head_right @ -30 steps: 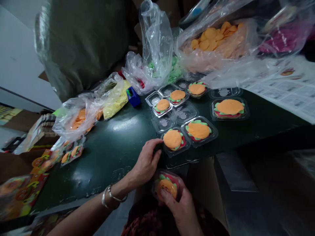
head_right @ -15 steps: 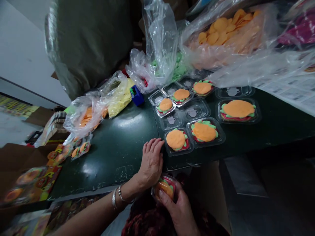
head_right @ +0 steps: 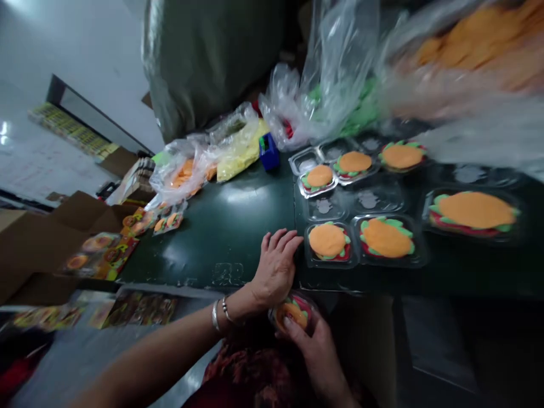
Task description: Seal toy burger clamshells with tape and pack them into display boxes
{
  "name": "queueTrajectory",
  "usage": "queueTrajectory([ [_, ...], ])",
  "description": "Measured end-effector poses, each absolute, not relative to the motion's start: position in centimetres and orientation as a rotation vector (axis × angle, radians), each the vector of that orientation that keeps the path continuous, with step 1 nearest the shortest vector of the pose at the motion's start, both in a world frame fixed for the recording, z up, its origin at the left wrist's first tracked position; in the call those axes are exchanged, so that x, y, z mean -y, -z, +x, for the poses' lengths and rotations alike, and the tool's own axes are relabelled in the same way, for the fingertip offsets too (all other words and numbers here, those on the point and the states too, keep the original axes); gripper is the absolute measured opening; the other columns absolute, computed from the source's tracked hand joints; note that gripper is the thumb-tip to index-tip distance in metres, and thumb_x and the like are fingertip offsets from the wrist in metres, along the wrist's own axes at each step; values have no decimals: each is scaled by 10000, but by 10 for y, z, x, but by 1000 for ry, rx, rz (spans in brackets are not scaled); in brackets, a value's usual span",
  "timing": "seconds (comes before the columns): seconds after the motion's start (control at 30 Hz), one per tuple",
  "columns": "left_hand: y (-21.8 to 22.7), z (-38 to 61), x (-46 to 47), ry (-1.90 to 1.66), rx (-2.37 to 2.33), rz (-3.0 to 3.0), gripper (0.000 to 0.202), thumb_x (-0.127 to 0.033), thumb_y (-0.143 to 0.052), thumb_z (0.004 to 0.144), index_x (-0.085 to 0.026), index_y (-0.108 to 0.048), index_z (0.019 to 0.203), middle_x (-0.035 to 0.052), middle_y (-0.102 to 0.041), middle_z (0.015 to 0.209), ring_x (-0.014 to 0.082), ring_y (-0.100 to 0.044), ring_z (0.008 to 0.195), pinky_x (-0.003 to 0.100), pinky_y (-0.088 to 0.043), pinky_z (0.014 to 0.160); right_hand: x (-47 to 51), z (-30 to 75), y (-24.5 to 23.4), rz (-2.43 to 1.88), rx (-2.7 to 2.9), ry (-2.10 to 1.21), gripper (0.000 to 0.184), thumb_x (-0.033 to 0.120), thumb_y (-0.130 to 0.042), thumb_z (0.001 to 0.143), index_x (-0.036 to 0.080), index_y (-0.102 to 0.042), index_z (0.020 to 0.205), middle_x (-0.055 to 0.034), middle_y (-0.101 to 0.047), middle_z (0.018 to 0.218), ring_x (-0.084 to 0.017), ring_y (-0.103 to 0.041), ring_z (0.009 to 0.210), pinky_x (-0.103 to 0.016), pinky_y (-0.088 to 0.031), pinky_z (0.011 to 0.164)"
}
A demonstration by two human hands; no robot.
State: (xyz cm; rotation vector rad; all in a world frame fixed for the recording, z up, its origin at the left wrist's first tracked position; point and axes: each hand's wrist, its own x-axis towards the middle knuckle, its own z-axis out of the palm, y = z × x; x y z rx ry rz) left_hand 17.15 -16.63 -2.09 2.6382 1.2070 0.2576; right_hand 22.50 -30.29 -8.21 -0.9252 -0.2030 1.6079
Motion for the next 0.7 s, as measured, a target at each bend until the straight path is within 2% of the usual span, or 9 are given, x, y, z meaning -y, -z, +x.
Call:
queueTrajectory([
  [0.13,17,167,163,-552,-1147,2436,364,-175,-537,840,-204,-547,1202,87,-581,1283,249,-436,1250,512,-265,1106,303,216,79,-869,237,-1512,434,409,-767,730,173,-653,1076,-73,-728,981,-256,-680,884,-350,-580,677],
  [0.23,2,146,166,-709,-1119,2339,332,-253,-454,916,-168,-515,1231,116,-582,1249,223,-510,1162,430,-398,1015,308,210,74,-867,350,-1415,470,412,-751,742,183,-639,1137,-82,-720,1020,-264,-670,908,-351,-578,684],
  [0.3,-11,121,175,-703,-1096,2173,319,-305,-397,951,-164,-551,1192,92,-627,1144,195,-565,1041,357,-455,922,313,203,69,-894,430,-1348,498,416,-752,732,185,-634,1157,-96,-711,1049,-269,-663,908,-354,-580,682],
  [0.4,-28,83,194,-514,-991,1770,261,-347,-508,899,-161,-660,1000,26,-660,889,155,-580,830,267,-465,778,318,192,57,-962,531,-1295,474,402,-765,709,213,-657,1130,-92,-708,1057,-266,-663,900,-346,-575,711],
  [0.47,-32,65,206,-429,-930,1572,201,-314,-597,836,-146,-688,898,8,-642,799,135,-558,754,237,-445,720,318,185,49,-1002,563,-1280,431,385,-773,698,243,-673,1092,-71,-714,1036,-250,-667,890,-326,-562,744],
  [0.6,-29,49,216,-492,-903,1463,110,-242,-671,778,-135,-697,786,-2,-613,739,119,-527,722,214,-413,692,317,171,41,-1059,526,-1273,429,402,-801,647,271,-677,1036,-41,-719,953,-222,-673,805,-285,-552,712],
  [0.7,-25,44,215,-554,-863,1409,93,-228,-674,786,-139,-698,773,-4,-591,735,114,-509,722,212,-399,694,319,167,44,-1121,513,-1274,483,416,-811,618,278,-654,1054,-43,-720,976,-245,-683,843,-301,-558,745],
])
